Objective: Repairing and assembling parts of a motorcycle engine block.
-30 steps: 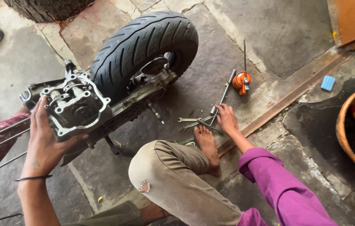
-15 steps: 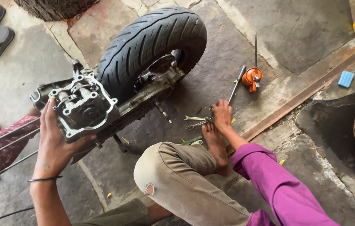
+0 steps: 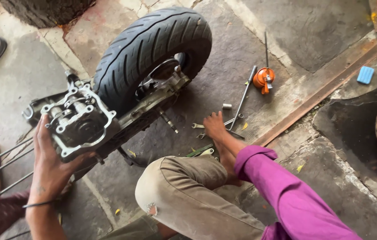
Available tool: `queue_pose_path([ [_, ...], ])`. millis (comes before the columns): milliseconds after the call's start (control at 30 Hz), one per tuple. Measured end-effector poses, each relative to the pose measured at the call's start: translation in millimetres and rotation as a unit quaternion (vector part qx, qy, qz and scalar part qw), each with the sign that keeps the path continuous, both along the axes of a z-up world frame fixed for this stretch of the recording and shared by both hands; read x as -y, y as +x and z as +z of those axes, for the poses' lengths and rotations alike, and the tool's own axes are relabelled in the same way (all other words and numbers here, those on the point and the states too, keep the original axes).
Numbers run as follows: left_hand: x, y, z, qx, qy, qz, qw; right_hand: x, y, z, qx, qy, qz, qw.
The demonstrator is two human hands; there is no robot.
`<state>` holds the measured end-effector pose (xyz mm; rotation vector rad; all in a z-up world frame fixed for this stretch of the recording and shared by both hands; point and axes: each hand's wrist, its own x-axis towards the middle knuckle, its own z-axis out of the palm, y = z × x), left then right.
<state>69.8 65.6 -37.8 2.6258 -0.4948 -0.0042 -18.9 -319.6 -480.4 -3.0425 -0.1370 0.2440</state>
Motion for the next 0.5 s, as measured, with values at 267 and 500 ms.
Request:
queue_pose_path([
  [267,3,3,-2,-0.011,0.011,0.025,1.0,-4,2,21,-0.032,0.023,-0.016,0.999],
  [500,8,5,0,-0.03,-0.025,0.018,0.999,-5,-10,-71,0.203,0.064,0.028,0.977],
])
